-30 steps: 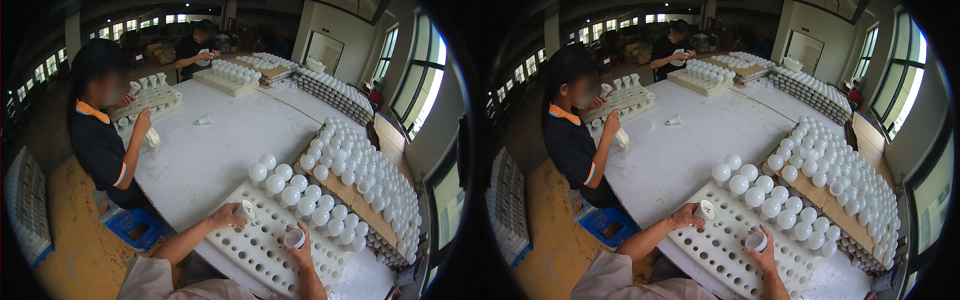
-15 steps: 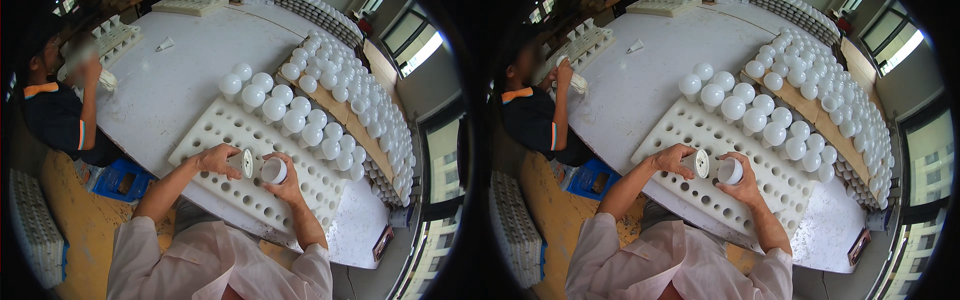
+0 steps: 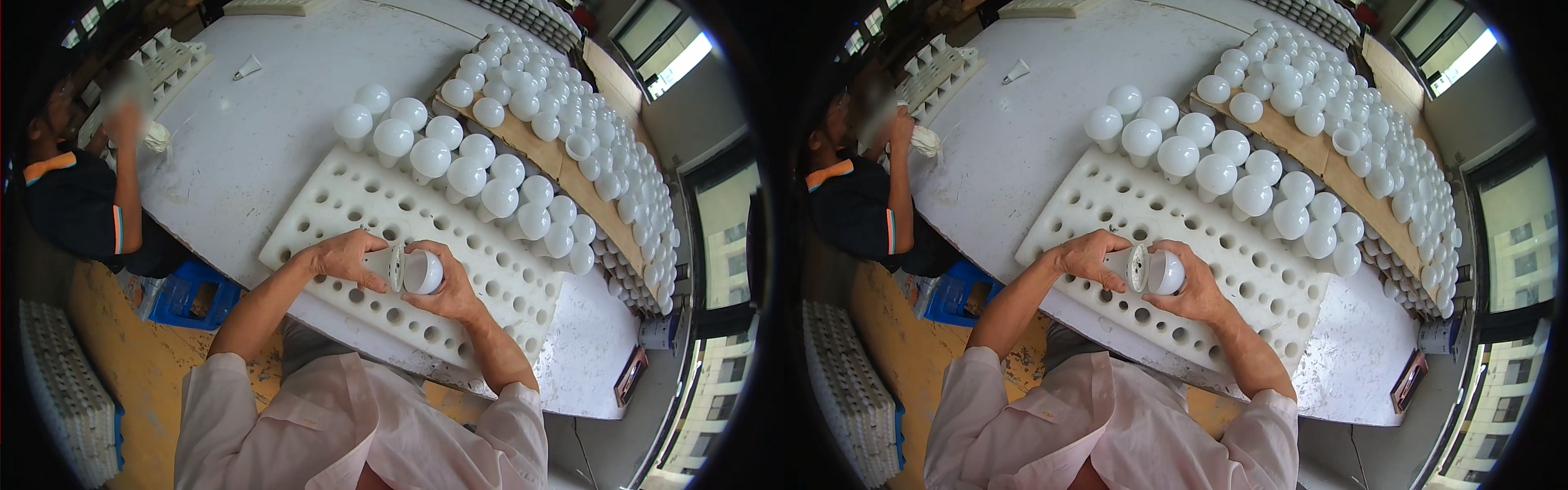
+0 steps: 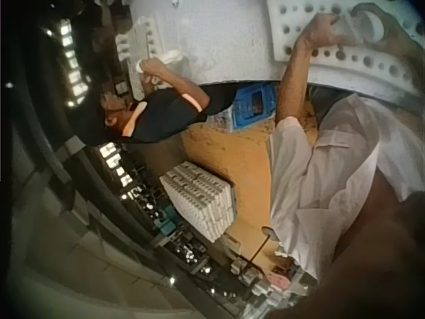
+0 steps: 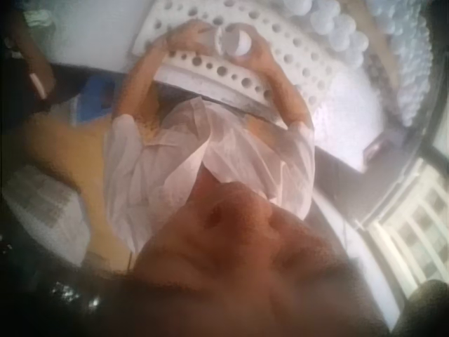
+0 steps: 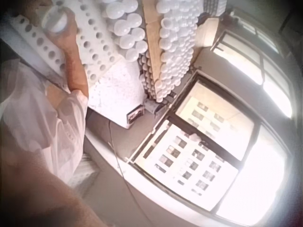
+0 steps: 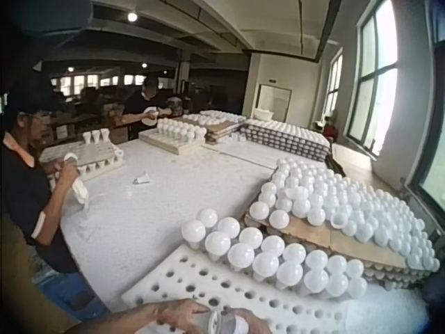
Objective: The person assembles lightbulbs by picking up bulb bases and covers, pressing the covers onto the bases by hand, and inserting the assembled lightbulbs into a slotted foam tray.
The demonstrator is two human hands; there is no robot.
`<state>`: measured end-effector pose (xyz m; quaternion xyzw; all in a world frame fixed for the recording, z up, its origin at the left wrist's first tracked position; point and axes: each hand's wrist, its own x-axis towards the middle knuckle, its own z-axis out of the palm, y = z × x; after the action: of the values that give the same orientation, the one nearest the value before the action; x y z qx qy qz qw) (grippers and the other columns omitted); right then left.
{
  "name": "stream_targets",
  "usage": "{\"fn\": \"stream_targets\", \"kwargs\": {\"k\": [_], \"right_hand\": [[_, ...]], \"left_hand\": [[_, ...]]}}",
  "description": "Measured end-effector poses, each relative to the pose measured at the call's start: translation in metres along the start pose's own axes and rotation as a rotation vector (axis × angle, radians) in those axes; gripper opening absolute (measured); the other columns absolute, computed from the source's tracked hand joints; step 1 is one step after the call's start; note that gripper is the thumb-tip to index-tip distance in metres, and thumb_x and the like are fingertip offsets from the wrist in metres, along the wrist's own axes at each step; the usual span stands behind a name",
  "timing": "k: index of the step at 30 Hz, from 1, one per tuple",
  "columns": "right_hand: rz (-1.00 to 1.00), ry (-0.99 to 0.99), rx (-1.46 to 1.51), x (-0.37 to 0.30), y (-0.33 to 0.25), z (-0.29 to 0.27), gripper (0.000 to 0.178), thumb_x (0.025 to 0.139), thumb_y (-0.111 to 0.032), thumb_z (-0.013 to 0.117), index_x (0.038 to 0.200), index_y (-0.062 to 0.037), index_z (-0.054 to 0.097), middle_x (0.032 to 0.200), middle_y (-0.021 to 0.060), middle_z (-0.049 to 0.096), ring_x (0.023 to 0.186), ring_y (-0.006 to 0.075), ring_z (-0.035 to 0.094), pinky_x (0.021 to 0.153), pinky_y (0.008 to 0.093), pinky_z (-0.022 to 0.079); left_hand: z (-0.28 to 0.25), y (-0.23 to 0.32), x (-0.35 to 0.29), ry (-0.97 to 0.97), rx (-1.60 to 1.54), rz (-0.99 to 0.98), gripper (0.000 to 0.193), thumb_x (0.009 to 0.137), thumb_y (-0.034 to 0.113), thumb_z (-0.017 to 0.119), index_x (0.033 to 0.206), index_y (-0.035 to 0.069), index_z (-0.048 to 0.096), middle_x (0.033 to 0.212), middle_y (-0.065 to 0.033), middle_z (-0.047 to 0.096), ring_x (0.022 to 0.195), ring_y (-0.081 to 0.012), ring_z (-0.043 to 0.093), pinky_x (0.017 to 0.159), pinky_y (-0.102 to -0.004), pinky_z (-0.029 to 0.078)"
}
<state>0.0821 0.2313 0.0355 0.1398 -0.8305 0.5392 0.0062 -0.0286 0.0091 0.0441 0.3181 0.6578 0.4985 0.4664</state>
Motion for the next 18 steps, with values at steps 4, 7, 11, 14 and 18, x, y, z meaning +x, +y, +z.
{"fn": "stream_targets", "kwargs": {"k": [4,7,11,14,18], "right_hand": [[-0.030,-0.001,-0.005,0.001,0.002,-0.001,0.078,0.059,-0.014,0.087,0.126,-0.0097,0.046,0.120,0.0108,0.057,0.111,0.0258,0.058,0.096,0.0358,0.046],[-0.001,-0.037,-0.053,0.002,-0.002,-0.002,0.081,0.060,-0.017,0.087,0.128,-0.0091,0.045,0.121,0.0127,0.056,0.111,0.0285,0.058,0.095,0.0374,0.046],[0.031,-0.103,-0.185,0.004,-0.003,-0.001,0.086,0.063,-0.022,0.086,0.133,-0.0073,0.040,0.123,0.0171,0.054,0.109,0.0349,0.057,0.093,0.0418,0.048],[0.002,-0.135,-0.262,0.008,-0.012,0.001,0.087,0.065,-0.023,0.085,0.135,-0.0063,0.037,0.124,0.0189,0.053,0.109,0.0376,0.056,0.091,0.0438,0.049],[-0.010,-0.152,-0.295,0.010,-0.012,0.001,0.085,0.066,-0.022,0.084,0.135,-0.0053,0.036,0.125,0.0192,0.052,0.109,0.0380,0.056,0.090,0.0438,0.049]], "left_hand": [[0.001,-0.003,0.003,0.003,0.013,-0.011,0.058,0.060,0.031,0.091,0.102,-0.001,0.066,0.082,-0.0027,0.068,0.073,-0.0064,0.058,0.065,-0.0242,0.047],[0.000,-0.002,0.004,0.002,0.060,-0.020,0.057,0.060,0.032,0.090,0.100,-0.001,0.067,0.081,-0.0032,0.068,0.072,-0.0062,0.058,0.064,-0.0243,0.047],[0.005,0.003,0.006,0.030,0.098,-0.001,0.054,0.061,0.033,0.089,0.095,-0.002,0.068,0.077,-0.0040,0.068,0.068,-0.0073,0.059,0.062,-0.0251,0.048],[0.007,0.007,0.006,0.065,0.140,-0.058,0.053,0.060,0.034,0.089,0.092,-0.002,0.068,0.073,-0.0047,0.067,0.066,-0.0084,0.059,0.060,-0.0258,0.048],[0.002,-0.002,0.010,0.068,0.185,-0.021,0.056,0.056,0.038,0.090,0.087,-0.003,0.067,0.072,-0.0067,0.067,0.066,-0.0113,0.061,0.061,-0.0276,0.049]]}}
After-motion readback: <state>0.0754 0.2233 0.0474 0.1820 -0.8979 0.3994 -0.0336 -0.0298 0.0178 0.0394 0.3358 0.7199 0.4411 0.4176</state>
